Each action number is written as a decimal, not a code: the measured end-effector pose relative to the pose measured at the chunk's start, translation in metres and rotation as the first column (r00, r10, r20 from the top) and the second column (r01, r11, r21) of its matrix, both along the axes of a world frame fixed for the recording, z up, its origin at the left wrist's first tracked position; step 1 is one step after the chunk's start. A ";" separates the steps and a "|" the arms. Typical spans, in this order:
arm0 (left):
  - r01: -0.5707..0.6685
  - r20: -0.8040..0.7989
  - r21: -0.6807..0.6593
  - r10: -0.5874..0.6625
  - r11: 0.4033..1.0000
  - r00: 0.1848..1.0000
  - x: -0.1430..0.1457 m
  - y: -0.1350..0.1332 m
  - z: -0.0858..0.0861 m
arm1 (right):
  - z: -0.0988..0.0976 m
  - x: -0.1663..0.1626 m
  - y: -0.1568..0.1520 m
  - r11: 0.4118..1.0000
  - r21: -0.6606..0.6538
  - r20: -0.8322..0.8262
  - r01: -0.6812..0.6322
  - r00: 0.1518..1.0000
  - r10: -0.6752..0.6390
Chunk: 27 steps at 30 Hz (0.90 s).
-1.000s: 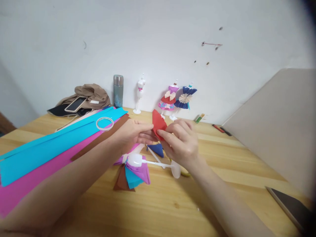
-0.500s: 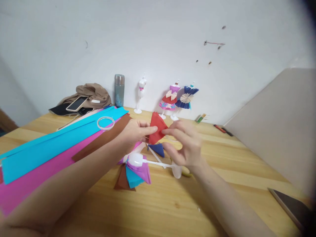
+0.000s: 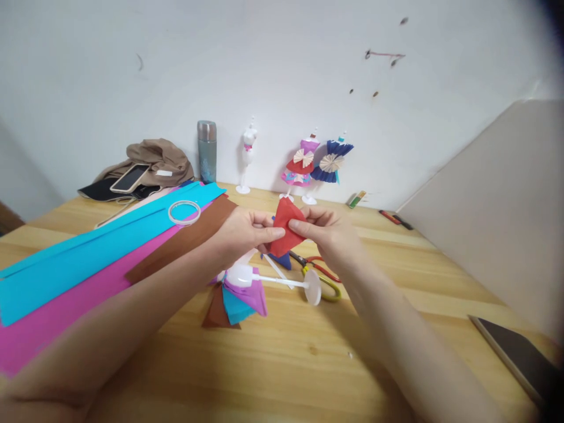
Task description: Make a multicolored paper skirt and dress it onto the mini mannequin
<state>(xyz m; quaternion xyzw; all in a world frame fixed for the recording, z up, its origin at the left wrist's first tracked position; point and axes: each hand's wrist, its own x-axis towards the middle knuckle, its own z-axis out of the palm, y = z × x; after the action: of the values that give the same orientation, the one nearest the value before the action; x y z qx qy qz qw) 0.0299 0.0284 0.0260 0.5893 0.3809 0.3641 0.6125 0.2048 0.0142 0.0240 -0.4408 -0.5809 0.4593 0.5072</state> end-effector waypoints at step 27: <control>0.134 0.064 0.074 -0.139 0.988 0.988 -0.024 0.022 0.001 | 0.002 -0.004 -0.007 0.994 -0.044 0.121 -0.097 0.987 0.101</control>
<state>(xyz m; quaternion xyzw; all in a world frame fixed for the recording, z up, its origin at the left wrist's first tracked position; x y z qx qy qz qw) 0.0059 0.0500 0.0273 0.6221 0.3054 0.3542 0.6279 0.2012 0.0068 0.0255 -0.4486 -0.6234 0.4668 0.4384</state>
